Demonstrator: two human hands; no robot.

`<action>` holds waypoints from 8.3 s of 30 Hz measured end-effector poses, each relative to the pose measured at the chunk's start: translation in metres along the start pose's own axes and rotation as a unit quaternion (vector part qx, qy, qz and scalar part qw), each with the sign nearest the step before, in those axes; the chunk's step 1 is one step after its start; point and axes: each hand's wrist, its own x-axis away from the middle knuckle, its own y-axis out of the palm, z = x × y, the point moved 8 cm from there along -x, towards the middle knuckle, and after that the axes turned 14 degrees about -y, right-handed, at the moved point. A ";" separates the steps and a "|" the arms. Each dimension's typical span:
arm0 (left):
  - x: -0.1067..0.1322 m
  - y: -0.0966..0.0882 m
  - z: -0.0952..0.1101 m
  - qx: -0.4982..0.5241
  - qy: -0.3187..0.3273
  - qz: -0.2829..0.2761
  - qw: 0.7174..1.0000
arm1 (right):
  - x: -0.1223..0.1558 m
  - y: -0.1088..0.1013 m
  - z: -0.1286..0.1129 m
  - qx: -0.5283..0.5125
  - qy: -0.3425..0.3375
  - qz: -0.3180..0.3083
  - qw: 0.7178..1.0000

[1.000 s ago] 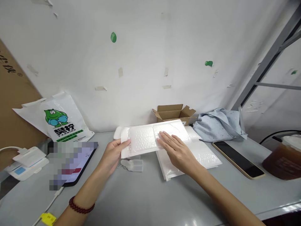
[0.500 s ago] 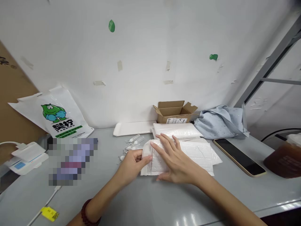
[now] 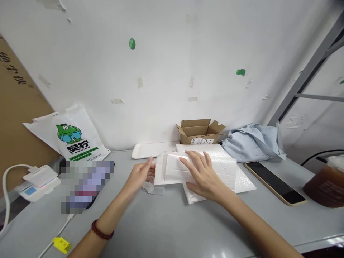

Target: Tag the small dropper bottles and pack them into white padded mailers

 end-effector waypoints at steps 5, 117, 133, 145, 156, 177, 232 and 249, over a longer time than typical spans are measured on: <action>-0.020 -0.052 -0.005 -0.140 0.043 0.171 0.974 | 0.001 -0.003 0.010 -0.052 0.013 0.019 0.998; 0.024 0.016 0.002 -0.028 -0.069 -0.188 0.979 | -0.003 -0.019 -0.005 -0.209 -0.036 0.140 0.967; 0.024 0.021 0.000 -0.071 -0.064 -0.088 0.992 | -0.007 -0.023 -0.014 -0.208 -0.056 0.136 0.967; 0.027 0.032 -0.017 0.140 -0.118 -0.091 0.979 | -0.005 -0.022 -0.037 0.049 -0.114 0.080 0.989; 0.026 0.030 -0.004 0.224 -0.072 -0.125 0.964 | -0.007 -0.013 -0.023 0.048 -0.068 0.050 0.995; 0.066 0.039 0.034 -0.328 0.422 0.130 0.835 | -0.004 -0.041 -0.039 0.103 -0.104 0.167 0.975; 0.033 0.074 -0.013 -0.112 0.008 -0.124 0.986 | 0.019 0.018 0.064 -0.071 0.163 -0.017 0.984; -0.044 -0.044 -0.022 -0.582 0.164 0.167 0.779 | 0.015 -0.010 0.045 -0.001 0.100 0.110 0.989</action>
